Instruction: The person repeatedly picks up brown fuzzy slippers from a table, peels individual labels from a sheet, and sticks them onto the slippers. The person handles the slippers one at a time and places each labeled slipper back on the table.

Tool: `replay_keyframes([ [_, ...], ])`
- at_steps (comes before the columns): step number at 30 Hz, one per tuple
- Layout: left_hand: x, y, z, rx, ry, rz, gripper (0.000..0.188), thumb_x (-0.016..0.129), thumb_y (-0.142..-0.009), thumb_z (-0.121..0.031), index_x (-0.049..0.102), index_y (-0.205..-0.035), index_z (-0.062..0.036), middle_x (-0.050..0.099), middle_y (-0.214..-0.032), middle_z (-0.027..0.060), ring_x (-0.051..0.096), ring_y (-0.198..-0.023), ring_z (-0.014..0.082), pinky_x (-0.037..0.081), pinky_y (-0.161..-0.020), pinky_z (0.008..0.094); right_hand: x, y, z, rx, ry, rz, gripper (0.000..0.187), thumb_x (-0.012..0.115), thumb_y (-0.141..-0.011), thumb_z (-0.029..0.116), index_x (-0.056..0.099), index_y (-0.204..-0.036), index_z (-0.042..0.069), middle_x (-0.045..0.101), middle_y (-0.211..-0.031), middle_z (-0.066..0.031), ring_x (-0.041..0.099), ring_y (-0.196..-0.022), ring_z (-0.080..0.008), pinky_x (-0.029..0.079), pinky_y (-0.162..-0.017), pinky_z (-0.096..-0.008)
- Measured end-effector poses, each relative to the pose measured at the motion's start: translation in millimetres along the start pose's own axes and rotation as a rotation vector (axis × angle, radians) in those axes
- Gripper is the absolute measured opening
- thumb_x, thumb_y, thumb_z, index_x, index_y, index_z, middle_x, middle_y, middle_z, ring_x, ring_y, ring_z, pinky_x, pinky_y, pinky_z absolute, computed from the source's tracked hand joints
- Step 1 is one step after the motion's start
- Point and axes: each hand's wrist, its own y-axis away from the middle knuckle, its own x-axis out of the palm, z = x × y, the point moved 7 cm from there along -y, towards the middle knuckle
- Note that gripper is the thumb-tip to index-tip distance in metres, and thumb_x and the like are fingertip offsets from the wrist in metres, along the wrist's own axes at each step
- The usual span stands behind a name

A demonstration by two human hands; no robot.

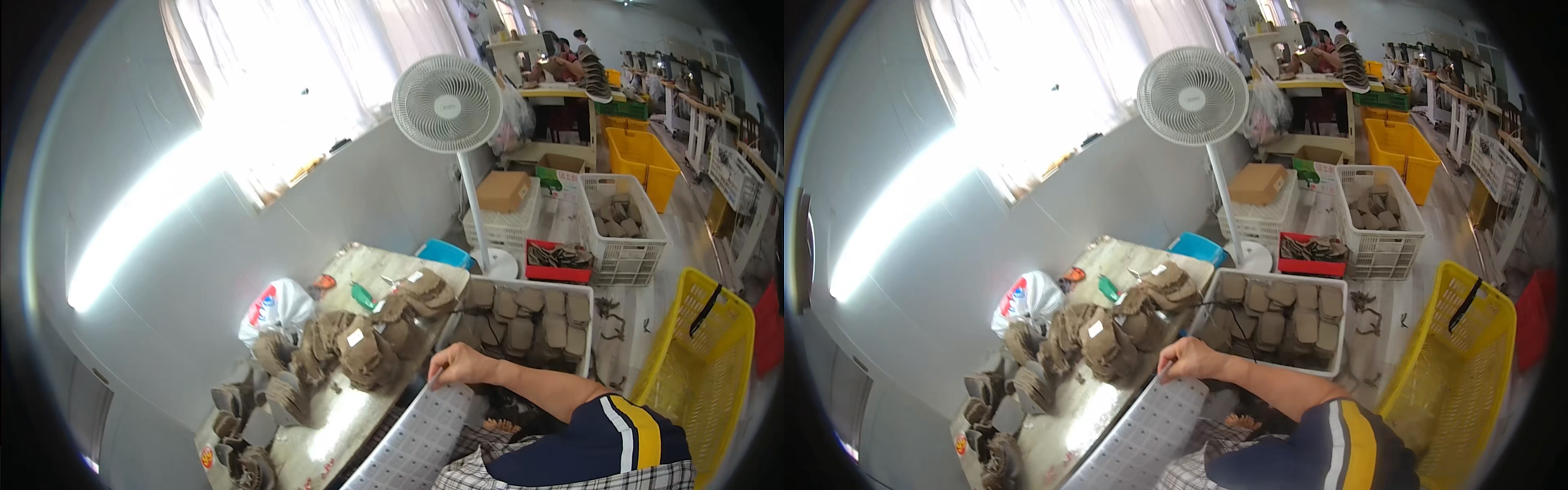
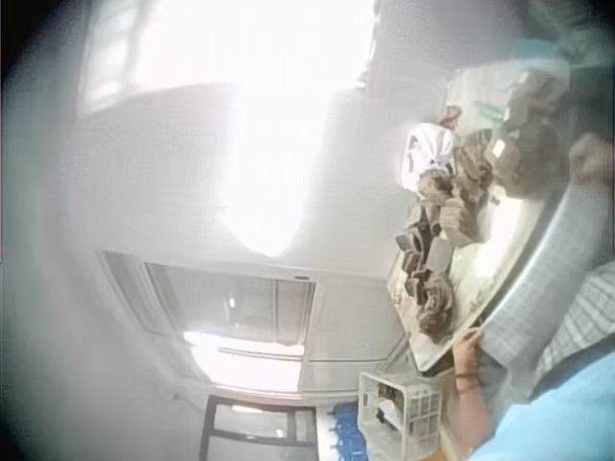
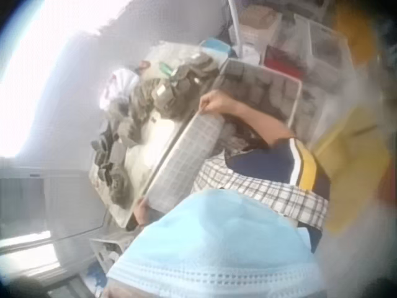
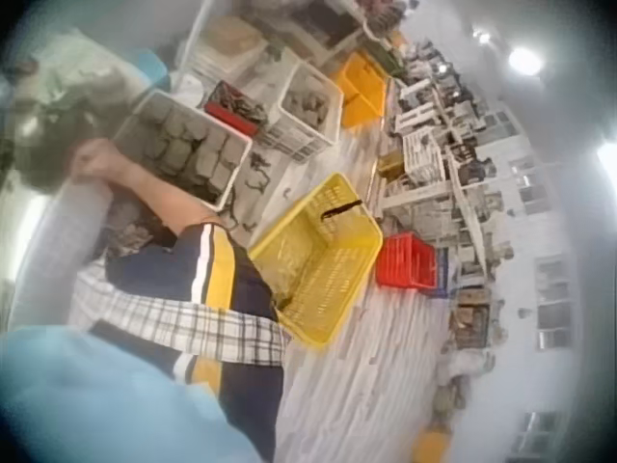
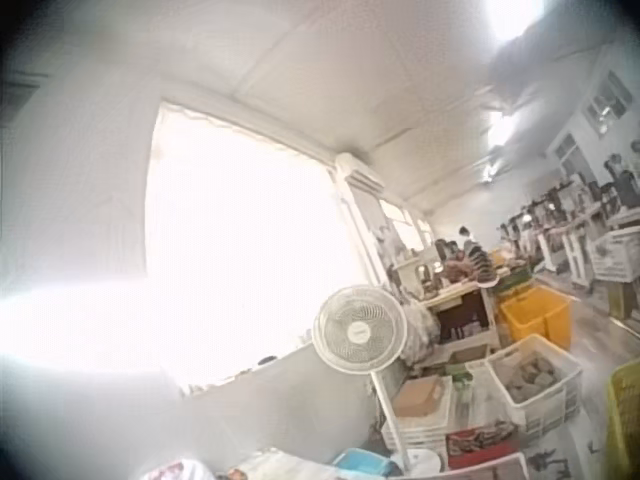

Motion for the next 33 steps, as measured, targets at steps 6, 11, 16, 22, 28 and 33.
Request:
replay_keyframes([
  [6, 2.5, -11.2, 0.1, 0.185, -0.520, 0.151, 0.024, 0.066, -0.083, -0.014, 0.069, -0.102, 0.0002, 0.070, -0.090, 0.0149, 0.065, -0.082, 0.0235, 0.050, -0.071, 0.0346, 7.6, 27.7, 18.1, -0.085, 0.071, -0.016, 0.014, 0.079, -0.076, 0.013, 0.073, -0.086, 0.005, 0.070, -0.081, -0.0039, 0.065, -0.077, -0.0117, 0.049, -0.069, -0.0264],
  [11, 64.8, -16.3, -8.2, 0.691, -0.997, 0.148, 0.045, 0.069, -0.085, -0.026, 0.060, -0.124, -0.0044, 0.059, -0.124, 0.0211, 0.057, -0.111, 0.0327, 0.044, -0.091, 0.0464, 23.9, 41.6, 47.4, -0.223, 0.066, 0.008, 0.018, 0.078, -0.074, 0.018, 0.071, -0.086, 0.007, 0.069, -0.083, -0.0063, 0.067, -0.080, -0.0165, 0.049, -0.072, -0.0290],
  [16, 149.3, 40.2, -128.6, 0.826, -0.614, 0.026, 0.038, 0.070, -0.081, -0.020, 0.061, -0.115, -0.0054, 0.061, -0.106, 0.0168, 0.059, -0.099, 0.0287, 0.042, -0.089, 0.0423, 26.1, 36.6, 48.6, -0.284, 0.046, -0.064, 0.016, 0.079, -0.072, 0.015, 0.070, -0.084, 0.007, 0.067, -0.081, -0.0068, 0.066, -0.079, -0.0179, 0.050, -0.069, -0.0299],
  [22, 174.0, 46.4, -156.8, 0.745, -0.364, -0.072, 0.023, 0.074, -0.075, -0.005, 0.067, -0.097, -0.0011, 0.065, -0.092, 0.0130, 0.061, -0.087, 0.0315, 0.047, -0.076, 0.0386, 14.3, 43.3, 63.7, -0.315, 0.118, -0.177, 0.013, 0.079, -0.071, 0.005, 0.070, -0.080, 0.004, 0.066, -0.076, -0.0055, 0.064, -0.072, -0.0142, 0.048, -0.063, -0.0277],
  [28, 164.4, 38.9, -130.6, 0.601, -0.187, -0.127, 0.011, 0.074, -0.077, -0.004, 0.066, -0.080, 0.0032, 0.056, -0.063, 0.0063, 0.050, -0.057, 0.0106, 0.040, -0.054, 0.0263, 31.6, 32.9, 59.2, -0.158, 0.275, 0.010, 0.015, 0.077, -0.074, 0.015, 0.070, -0.085, 0.008, 0.067, -0.081, -0.0079, 0.066, -0.079, -0.0231, 0.050, -0.071, -0.0344],
  [33, 172.0, 21.8, -126.9, 0.593, -0.230, -0.082, 0.010, 0.072, -0.076, 0.001, 0.062, -0.077, 0.0040, 0.056, -0.064, 0.0076, 0.049, -0.057, 0.0109, 0.040, -0.054, 0.0256, 40.5, 13.2, 60.8, -0.424, 0.456, 0.067, 0.024, 0.080, -0.070, 0.022, 0.071, -0.089, 0.011, 0.065, -0.085, -0.0057, 0.060, -0.089, -0.0267, 0.047, -0.080, -0.0391],
])
